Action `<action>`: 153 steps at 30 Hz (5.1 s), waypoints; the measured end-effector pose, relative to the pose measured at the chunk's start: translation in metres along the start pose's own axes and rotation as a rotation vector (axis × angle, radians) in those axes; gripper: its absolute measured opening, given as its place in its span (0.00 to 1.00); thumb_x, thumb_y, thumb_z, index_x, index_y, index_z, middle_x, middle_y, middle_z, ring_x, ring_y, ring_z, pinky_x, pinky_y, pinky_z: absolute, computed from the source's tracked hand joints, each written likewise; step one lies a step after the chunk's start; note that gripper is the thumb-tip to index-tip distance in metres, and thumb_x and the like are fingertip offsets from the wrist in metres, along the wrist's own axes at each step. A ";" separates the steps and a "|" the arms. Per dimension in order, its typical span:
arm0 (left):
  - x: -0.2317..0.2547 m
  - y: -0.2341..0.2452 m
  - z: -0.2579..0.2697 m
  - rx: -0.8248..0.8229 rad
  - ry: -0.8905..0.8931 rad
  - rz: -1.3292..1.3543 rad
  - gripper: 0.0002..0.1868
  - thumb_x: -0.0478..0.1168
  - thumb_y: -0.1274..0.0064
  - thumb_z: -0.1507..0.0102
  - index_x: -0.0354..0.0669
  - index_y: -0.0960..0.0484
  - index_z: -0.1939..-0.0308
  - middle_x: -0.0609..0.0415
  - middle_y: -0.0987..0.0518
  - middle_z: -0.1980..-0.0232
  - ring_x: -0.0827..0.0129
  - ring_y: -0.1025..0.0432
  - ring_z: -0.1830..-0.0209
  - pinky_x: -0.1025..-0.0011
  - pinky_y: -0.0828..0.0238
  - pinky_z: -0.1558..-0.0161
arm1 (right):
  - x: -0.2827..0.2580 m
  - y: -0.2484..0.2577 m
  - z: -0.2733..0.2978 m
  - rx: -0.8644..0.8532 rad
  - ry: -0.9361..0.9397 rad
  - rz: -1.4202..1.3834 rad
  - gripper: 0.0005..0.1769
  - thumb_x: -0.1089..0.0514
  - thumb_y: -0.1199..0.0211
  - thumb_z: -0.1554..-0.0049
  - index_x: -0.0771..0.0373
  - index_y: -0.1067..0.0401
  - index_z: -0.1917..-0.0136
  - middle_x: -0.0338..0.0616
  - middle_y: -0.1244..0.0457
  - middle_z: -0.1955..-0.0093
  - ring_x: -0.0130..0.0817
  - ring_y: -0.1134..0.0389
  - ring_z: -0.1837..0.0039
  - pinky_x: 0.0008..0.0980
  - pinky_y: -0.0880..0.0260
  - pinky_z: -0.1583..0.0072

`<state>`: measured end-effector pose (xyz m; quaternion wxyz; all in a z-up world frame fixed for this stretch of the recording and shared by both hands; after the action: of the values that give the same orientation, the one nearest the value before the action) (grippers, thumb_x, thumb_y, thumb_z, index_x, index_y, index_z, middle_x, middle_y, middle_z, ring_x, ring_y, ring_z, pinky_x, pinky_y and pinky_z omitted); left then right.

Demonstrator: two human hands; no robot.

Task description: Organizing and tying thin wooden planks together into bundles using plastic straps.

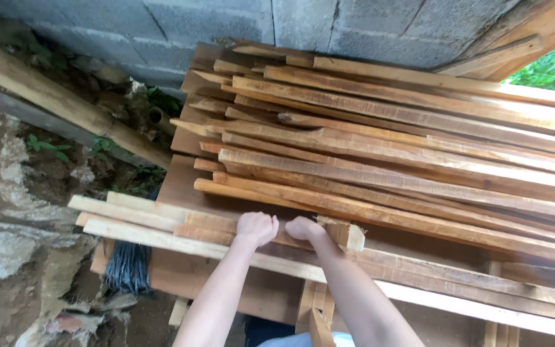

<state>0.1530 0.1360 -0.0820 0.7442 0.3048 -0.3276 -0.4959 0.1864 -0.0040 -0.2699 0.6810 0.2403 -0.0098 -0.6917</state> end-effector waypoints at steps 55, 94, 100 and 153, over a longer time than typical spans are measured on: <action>0.049 -0.036 -0.029 -0.489 0.120 0.229 0.19 0.39 0.56 0.42 0.30 0.15 0.58 0.40 0.18 0.60 0.56 0.24 0.65 0.56 0.25 0.55 | -0.031 0.034 0.255 0.692 0.618 0.430 0.43 0.37 0.43 0.38 0.67 0.47 0.22 0.52 0.49 0.20 0.48 0.50 0.19 0.47 0.49 0.25; 0.058 -0.083 -0.057 -0.718 0.027 0.115 0.48 0.78 0.51 0.48 0.52 0.20 0.35 0.51 0.27 0.28 0.53 0.30 0.29 0.52 0.39 0.27 | 0.070 0.041 0.235 0.587 0.389 0.717 0.70 0.19 0.32 0.56 0.77 0.49 0.25 0.65 0.49 0.25 0.58 0.51 0.26 0.61 0.59 0.27; 0.067 -0.072 -0.047 -0.711 -0.022 0.087 0.41 0.76 0.56 0.42 0.61 0.23 0.33 0.60 0.33 0.23 0.57 0.37 0.24 0.50 0.44 0.24 | 0.069 0.045 0.239 0.600 0.331 0.827 0.64 0.26 0.31 0.56 0.75 0.46 0.25 0.62 0.46 0.28 0.56 0.46 0.32 0.57 0.52 0.31; -0.008 -0.042 -0.038 -0.661 0.150 0.075 0.42 0.77 0.51 0.47 0.66 0.19 0.35 0.66 0.31 0.24 0.60 0.36 0.23 0.52 0.46 0.22 | 0.072 0.061 0.261 0.669 0.457 0.663 0.70 0.31 0.23 0.64 0.69 0.50 0.22 0.58 0.45 0.29 0.53 0.44 0.31 0.54 0.52 0.30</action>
<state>0.1578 0.1344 -0.1387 0.8424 0.0702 -0.1044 -0.5240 0.1568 -0.1582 -0.0413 0.7342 0.5733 -0.1570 -0.3280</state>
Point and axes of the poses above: each hand's wrist, its own z-axis away from the middle knuckle, its own y-axis out of the back of the hand, x = y × z, the point moved 10 cm from there along -z, towards the middle knuckle
